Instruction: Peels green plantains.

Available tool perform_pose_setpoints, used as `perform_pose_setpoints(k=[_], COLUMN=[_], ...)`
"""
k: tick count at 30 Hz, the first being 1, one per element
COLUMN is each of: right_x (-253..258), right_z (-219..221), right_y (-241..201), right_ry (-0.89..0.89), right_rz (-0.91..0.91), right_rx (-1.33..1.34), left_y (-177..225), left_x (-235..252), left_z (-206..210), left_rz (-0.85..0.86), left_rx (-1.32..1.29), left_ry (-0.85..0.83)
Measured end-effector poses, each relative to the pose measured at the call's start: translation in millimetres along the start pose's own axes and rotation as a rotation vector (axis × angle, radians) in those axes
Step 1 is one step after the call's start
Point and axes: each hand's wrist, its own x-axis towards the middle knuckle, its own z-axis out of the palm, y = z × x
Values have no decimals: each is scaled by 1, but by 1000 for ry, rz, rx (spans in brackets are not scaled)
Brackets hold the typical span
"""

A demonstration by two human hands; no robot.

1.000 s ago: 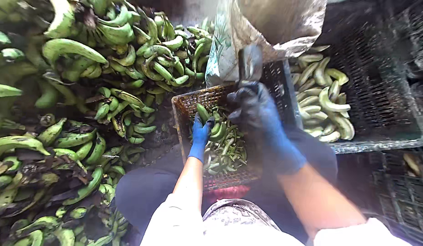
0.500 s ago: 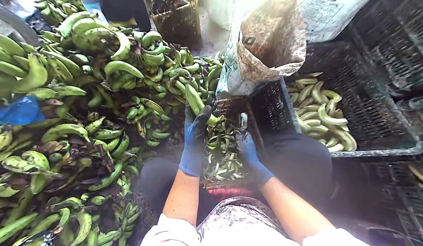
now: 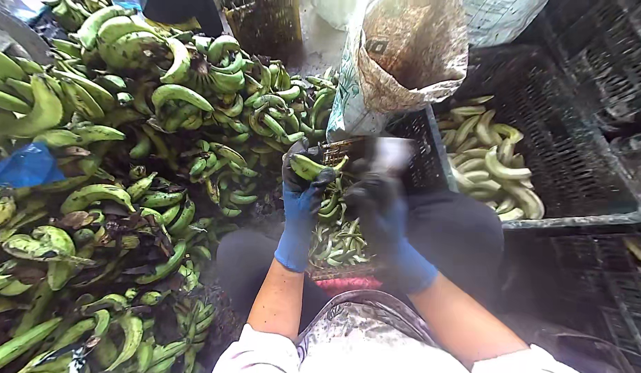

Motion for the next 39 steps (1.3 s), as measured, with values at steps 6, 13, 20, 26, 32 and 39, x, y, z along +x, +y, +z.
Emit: perform_pose_setpoints(k=[6, 13, 20, 26, 32, 39], right_x=[-11, 31, 21, 25, 45, 55], right_z=[-1, 21, 32, 31, 40, 29], right_y=[34, -9, 2, 7, 11, 5], right_ry=[-188, -103, -87, -90, -124, -126], right_rz=[702, 9, -21, -67, -46, -82], right_rx=[69, -107, -260, -506, -729, -666], left_y=[23, 26, 17, 16, 8, 5], left_x=[33, 71, 72, 71, 56, 68], left_z=[-19, -19, -20, -14, -1, -9], left_rz=[-284, -229, -121, -87, -369, -315], left_rx=[-397, -207, 33, 80, -8, -35], left_ry=[-70, 87, 277, 291, 204, 111])
